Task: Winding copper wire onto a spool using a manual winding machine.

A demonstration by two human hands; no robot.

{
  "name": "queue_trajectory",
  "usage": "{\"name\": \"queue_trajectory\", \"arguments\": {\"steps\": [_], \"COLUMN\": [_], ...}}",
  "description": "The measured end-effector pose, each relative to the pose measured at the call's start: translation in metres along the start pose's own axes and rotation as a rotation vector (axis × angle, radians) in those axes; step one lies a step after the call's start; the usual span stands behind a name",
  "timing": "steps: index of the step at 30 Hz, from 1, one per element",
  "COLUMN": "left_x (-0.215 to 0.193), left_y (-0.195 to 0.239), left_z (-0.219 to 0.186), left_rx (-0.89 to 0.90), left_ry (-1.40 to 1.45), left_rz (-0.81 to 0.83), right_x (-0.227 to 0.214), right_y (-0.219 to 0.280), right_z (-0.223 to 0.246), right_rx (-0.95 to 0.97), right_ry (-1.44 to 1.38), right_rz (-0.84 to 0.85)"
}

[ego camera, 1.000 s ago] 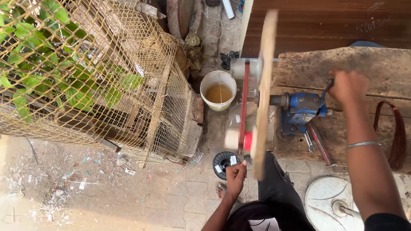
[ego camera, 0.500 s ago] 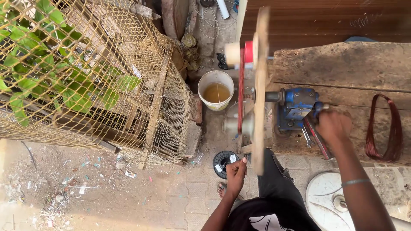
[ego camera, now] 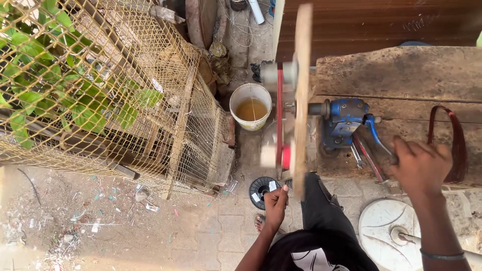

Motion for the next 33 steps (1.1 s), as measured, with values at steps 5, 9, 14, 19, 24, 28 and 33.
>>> {"name": "queue_trajectory", "arguments": {"steps": [5, 9, 14, 19, 24, 28, 33], "left_x": [0.0, 0.0, -0.002, 0.0, 0.002, 0.004, 0.003], "left_y": [0.001, 0.0, -0.002, -0.003, -0.006, -0.007, -0.006], "left_z": [0.003, 0.005, -0.002, -0.004, 0.002, 0.003, 0.013], "left_rx": [-0.003, 0.025, -0.012, -0.022, -0.062, -0.061, -0.089], "left_ry": [0.005, 0.021, -0.001, -0.01, 0.072, 0.073, 0.1], "left_rz": [-0.003, 0.001, 0.0, -0.005, -0.033, -0.033, -0.044], "right_x": [-0.031, -0.03, -0.016, 0.042, 0.099, 0.147, 0.19], "right_y": [-0.036, -0.071, -0.12, -0.161, -0.189, -0.19, -0.169], "right_z": [-0.011, -0.028, -0.036, -0.053, -0.057, -0.053, -0.041], "right_rx": [-0.016, 0.028, -0.014, -0.025, 0.025, 0.111, 0.242], "right_ry": [-0.008, -0.062, -0.061, 0.0, 0.002, -0.003, -0.073], "right_rz": [-0.092, -0.065, -0.201, -0.223, -0.038, 0.14, 0.417]}}
Point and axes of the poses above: each hand's wrist, its own y-axis away from the middle knuckle, its own x-axis out of the palm, z = x × y, the point moved 8 cm from there along -y, towards the middle knuckle
